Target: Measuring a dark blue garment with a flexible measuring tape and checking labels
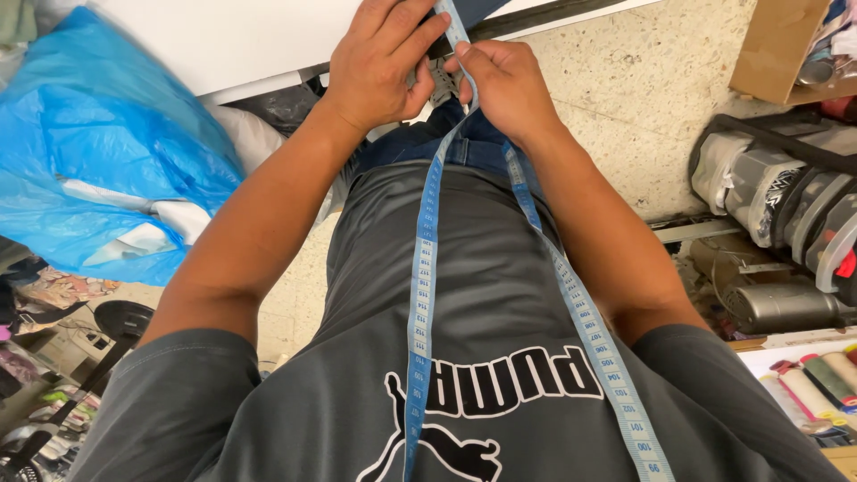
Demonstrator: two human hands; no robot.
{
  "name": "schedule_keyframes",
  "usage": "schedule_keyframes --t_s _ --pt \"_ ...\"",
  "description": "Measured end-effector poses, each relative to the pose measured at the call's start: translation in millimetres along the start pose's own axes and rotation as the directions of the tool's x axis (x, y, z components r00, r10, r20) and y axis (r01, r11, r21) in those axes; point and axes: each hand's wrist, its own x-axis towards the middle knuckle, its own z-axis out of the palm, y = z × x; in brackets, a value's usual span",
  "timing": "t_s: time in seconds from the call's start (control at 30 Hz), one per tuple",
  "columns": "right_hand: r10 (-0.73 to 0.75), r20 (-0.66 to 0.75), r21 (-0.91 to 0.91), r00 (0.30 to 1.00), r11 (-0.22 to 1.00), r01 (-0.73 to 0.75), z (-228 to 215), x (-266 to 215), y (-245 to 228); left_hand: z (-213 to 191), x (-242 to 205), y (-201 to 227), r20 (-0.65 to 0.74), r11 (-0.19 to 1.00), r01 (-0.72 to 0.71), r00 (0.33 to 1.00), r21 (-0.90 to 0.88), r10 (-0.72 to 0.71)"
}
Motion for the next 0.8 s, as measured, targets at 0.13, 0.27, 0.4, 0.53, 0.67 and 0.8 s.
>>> schedule_keyframes --t_s 0.13,0.27,0.4,0.53,0.67,0.8 --pt "0.017 0.012 -0.029 1.000 0.999 -0.017 0 0 -2 1 -2 0 0.004 0.999 0.011 1.000 -0.031 -0.011" --pt "-0.091 0.090 -0.153 0.992 0.983 0.104 -5 4 11 -2 0 -4 0.022 0.998 -0.059 0.998 0.015 0.058" --pt "-0.023 0.114 -0.135 0.993 0.990 0.039 -6 1 -1 4 -7 -10 0.000 0.992 -0.123 0.992 0.036 0.123" --pt "-0.003 0.120 -0.154 0.993 0.988 0.021 -4 0 -5 5 -7 -8 -0.050 0.995 -0.099 0.994 -0.009 0.099" --pt "0.000 0.119 -0.149 0.993 0.989 0.018 -2 1 -3 5 -8 -7 -0.068 0.997 -0.077 0.995 -0.021 0.075" --pt "0.005 0.118 -0.147 0.993 0.989 0.013 -2 1 -3 4 -6 -6 -0.081 0.996 -0.085 0.993 -0.017 0.083"
